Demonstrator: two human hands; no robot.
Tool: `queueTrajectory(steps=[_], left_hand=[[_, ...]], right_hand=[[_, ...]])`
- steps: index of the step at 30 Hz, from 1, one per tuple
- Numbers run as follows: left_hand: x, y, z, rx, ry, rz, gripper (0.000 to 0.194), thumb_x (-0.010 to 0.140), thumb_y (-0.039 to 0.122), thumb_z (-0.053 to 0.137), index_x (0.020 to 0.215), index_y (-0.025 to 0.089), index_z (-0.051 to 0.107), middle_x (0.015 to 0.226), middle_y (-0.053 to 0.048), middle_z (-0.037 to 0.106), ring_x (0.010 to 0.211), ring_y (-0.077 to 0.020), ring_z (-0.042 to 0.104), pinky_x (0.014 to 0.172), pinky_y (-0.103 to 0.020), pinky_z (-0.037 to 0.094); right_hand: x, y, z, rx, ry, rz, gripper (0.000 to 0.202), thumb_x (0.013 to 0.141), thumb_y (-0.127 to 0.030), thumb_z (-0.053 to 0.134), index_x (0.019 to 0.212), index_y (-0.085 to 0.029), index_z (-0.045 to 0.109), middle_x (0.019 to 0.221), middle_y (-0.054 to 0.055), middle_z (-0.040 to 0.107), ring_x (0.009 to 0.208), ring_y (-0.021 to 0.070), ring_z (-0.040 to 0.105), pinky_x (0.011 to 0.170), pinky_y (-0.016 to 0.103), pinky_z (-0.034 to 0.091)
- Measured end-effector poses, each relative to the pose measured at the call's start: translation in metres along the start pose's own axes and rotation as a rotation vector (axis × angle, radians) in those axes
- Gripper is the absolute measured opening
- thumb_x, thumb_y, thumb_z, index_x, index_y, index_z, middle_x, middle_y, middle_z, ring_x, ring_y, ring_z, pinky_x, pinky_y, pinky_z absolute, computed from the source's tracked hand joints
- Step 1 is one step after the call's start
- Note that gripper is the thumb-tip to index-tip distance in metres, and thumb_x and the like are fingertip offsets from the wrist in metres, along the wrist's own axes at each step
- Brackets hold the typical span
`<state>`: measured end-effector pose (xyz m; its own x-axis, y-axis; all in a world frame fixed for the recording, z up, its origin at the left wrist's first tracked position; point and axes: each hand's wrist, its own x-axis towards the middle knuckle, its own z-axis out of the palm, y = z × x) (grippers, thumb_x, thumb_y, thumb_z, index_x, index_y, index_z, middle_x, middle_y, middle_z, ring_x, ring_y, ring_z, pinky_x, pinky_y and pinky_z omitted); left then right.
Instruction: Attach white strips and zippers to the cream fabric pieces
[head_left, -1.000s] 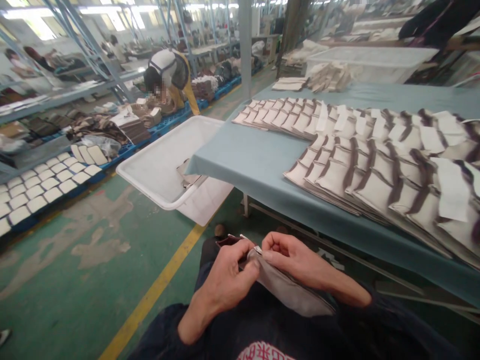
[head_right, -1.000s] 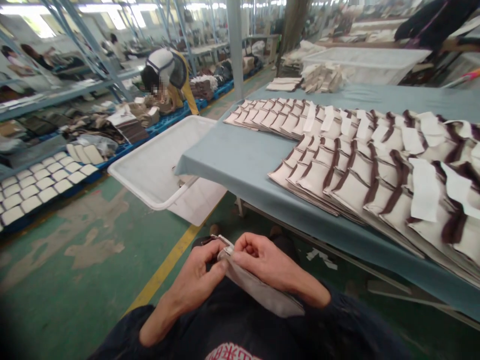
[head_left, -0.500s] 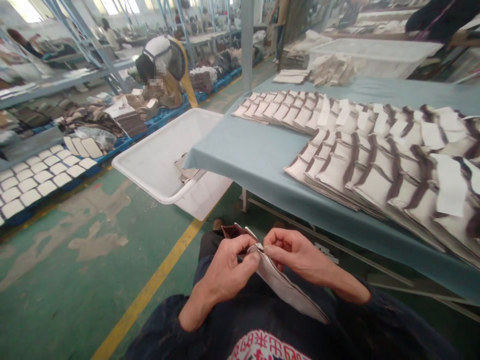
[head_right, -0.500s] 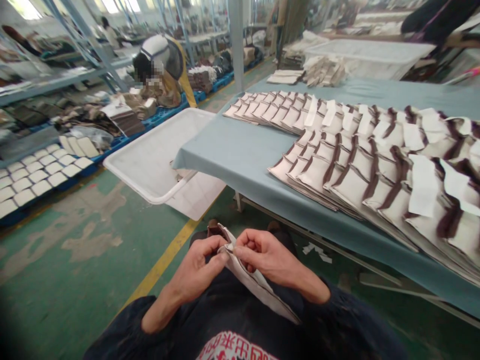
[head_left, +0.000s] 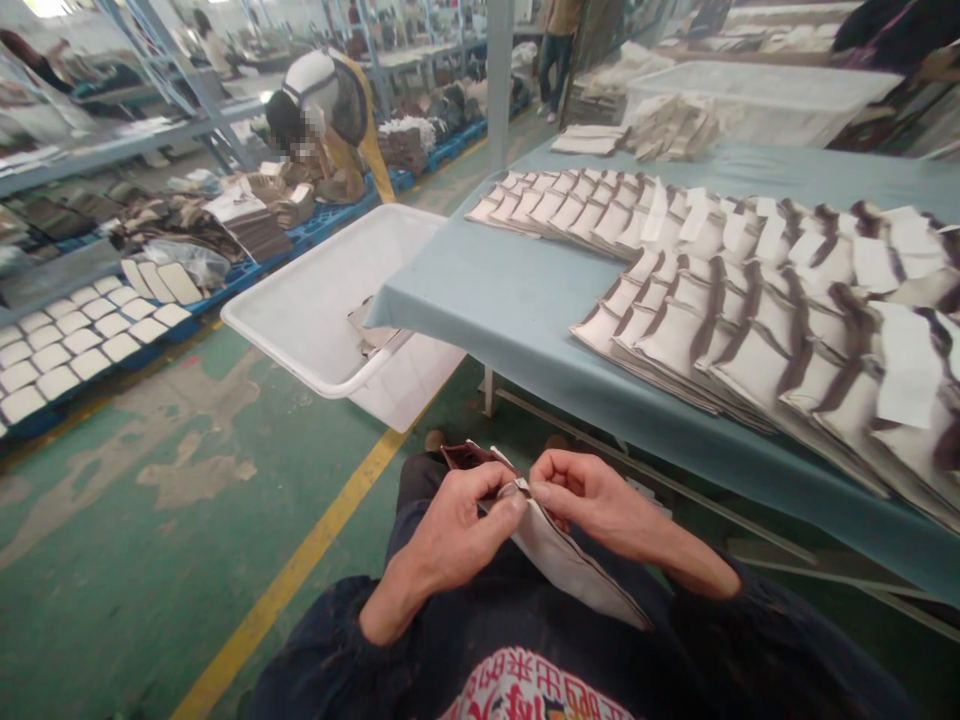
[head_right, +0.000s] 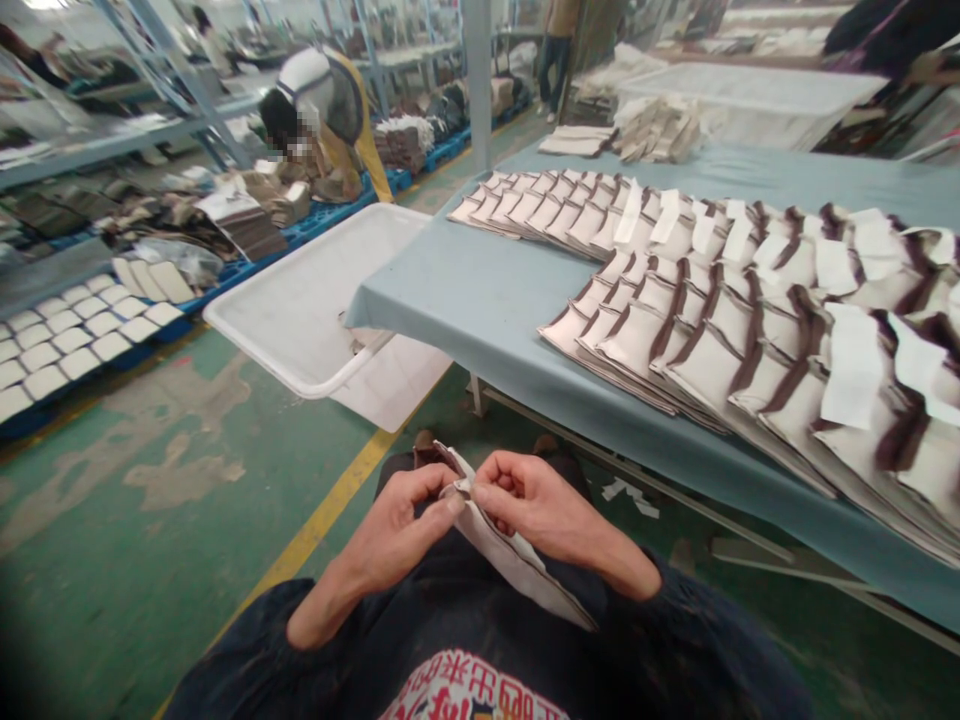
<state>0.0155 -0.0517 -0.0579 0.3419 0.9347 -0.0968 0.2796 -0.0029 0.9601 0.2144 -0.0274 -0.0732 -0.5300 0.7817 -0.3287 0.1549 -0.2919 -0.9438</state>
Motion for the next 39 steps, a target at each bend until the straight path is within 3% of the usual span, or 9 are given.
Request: queueTrajectory(steps=[5,8,11,19,24,32,39], left_hand=[[0.001,-0.002,0.002,0.026,0.030,-0.009,0.026,0.089,0.032,0.053,0.068,0.018,0.050,0.066,0.003,0.048,0.065,-0.0127,0.042,0.061,-0.026,0.033],[0.002,0.000,0.003,0.055,0.016,0.008,0.024,0.088,0.028,0.052,0.067,0.018,0.050,0.066,0.003,0.047,0.065,-0.0123,0.042,0.061,-0.026,0.032],[0.003,0.003,0.005,0.071,0.020,0.014,0.020,0.086,0.025,0.050,0.067,0.017,0.052,0.066,0.003,0.048,0.065,-0.0124,0.043,0.062,-0.027,0.033],[0.005,0.000,0.007,0.080,0.013,-0.042,0.020,0.081,0.026,0.050,0.064,0.016,0.053,0.063,0.002,0.048,0.064,-0.0130,0.045,0.061,-0.028,0.032],[0.006,0.000,0.007,0.056,-0.016,-0.072,0.021,0.079,0.028,0.049,0.063,0.016,0.053,0.061,0.002,0.047,0.063,-0.0128,0.044,0.059,-0.027,0.032],[0.006,-0.011,0.009,0.003,-0.007,-0.089,0.021,0.077,0.027,0.048,0.069,0.014,0.062,0.065,0.000,0.056,0.067,-0.0153,0.051,0.063,-0.027,0.037],[0.006,-0.005,0.003,0.102,-0.025,-0.053,0.022,0.079,0.026,0.052,0.067,0.014,0.065,0.064,0.000,0.056,0.065,-0.0145,0.050,0.062,-0.027,0.037]], right_hand=[[-0.004,-0.006,-0.002,-0.379,0.138,-0.239,0.021,0.096,-0.036,0.063,0.087,-0.018,0.066,0.071,-0.002,0.061,0.060,0.0110,0.051,0.055,0.024,0.040],[-0.005,-0.011,-0.005,-0.607,0.152,-0.435,0.012,0.097,-0.026,0.061,0.092,-0.018,0.069,0.077,0.000,0.067,0.064,0.0120,0.056,0.060,0.025,0.043],[-0.007,-0.018,-0.008,-0.797,0.156,-0.518,0.010,0.094,-0.016,0.061,0.087,-0.018,0.068,0.076,0.000,0.068,0.063,0.0120,0.058,0.059,0.025,0.041],[-0.012,-0.023,-0.003,-0.879,0.124,-0.367,0.012,0.090,-0.010,0.060,0.085,-0.019,0.066,0.072,-0.002,0.067,0.060,0.0119,0.057,0.058,0.024,0.039],[-0.012,-0.015,0.001,-0.715,0.151,-0.321,0.012,0.090,-0.015,0.058,0.081,-0.020,0.063,0.070,-0.002,0.065,0.061,0.0117,0.057,0.059,0.024,0.039],[-0.003,-0.005,0.011,-0.325,0.207,-0.005,0.013,0.085,-0.028,0.060,0.076,-0.019,0.061,0.067,-0.001,0.061,0.060,0.0118,0.052,0.053,0.023,0.038],[-0.008,-0.008,0.012,-0.441,0.204,-0.109,0.010,0.084,-0.024,0.057,0.076,-0.020,0.062,0.066,-0.002,0.061,0.059,0.0120,0.051,0.054,0.024,0.038]])
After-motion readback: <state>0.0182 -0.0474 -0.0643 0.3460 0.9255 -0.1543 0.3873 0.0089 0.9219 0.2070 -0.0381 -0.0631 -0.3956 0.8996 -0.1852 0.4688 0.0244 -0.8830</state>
